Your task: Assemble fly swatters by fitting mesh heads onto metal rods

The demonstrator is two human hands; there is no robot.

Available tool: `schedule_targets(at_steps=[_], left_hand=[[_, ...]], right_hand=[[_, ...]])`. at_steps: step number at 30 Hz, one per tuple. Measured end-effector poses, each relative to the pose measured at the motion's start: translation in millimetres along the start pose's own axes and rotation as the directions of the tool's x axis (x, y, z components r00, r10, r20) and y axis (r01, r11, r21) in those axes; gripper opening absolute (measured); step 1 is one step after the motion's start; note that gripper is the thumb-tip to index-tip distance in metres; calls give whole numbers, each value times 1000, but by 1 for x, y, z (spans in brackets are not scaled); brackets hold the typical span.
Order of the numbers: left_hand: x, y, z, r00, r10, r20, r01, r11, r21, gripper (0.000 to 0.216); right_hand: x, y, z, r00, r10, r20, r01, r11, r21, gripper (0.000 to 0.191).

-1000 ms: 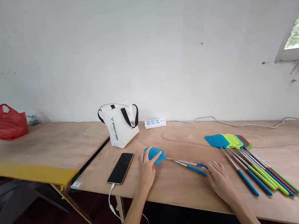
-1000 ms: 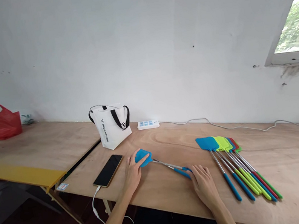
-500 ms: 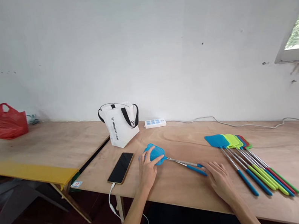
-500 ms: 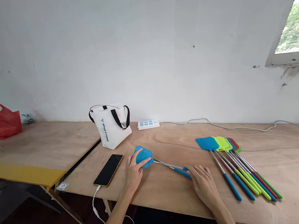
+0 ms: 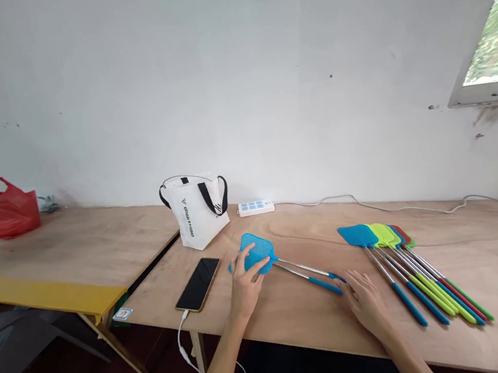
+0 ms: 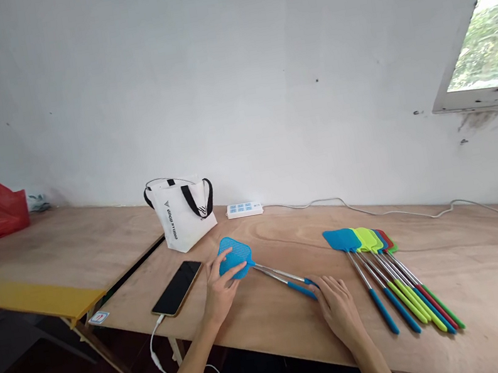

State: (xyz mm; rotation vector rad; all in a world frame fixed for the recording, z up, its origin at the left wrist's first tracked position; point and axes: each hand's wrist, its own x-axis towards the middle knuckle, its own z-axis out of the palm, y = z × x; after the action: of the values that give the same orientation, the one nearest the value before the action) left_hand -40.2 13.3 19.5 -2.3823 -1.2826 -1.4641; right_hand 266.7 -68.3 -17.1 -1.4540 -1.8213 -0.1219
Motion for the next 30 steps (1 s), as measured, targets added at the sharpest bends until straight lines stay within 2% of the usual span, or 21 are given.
schedule_targets(at_steps=[4,9,12,15,18,20,23,25,27,30], left_hand=[[3,6,0,998,4,-59,-11,992,-125,34],[7,8,1,991,-41,-125,16,980,-196,10],[9,9,-2,992,-118,-49,100,956,-275,14],[12,9,-8,969,-236,68,242,873,-423,37],[15,9,-11,907,-418,48,366,727,-580,45],[17,9,-10,828,-560,37,417,570,-708,61],[19,12,-6,718,-669,190,438,222,-871,80],[19,17,-2,687,-665,293,426,42,-904,76],[17,24,2,679,-645,351,422,-49,-905,65],[13,34,10,667,-620,414,471,-80,-878,52]], right_hand=[[1,-2,-1,998,-23,-54,21,999,-42,33],[1,-4,0,997,-58,-58,55,997,-44,33],[0,-2,-1,997,-36,-65,33,999,-40,32],[0,1,-1,995,-12,-104,7,999,-40,32],[0,0,-1,995,-29,-96,25,999,-40,32],[1,-3,-1,996,-53,-74,50,998,-43,32],[1,-7,0,995,-77,-67,73,995,-69,31],[1,-8,0,994,-89,-61,84,993,-89,30],[1,-9,-1,994,-98,-49,93,990,-103,30],[1,-12,-1,993,-111,-47,104,986,-133,32]])
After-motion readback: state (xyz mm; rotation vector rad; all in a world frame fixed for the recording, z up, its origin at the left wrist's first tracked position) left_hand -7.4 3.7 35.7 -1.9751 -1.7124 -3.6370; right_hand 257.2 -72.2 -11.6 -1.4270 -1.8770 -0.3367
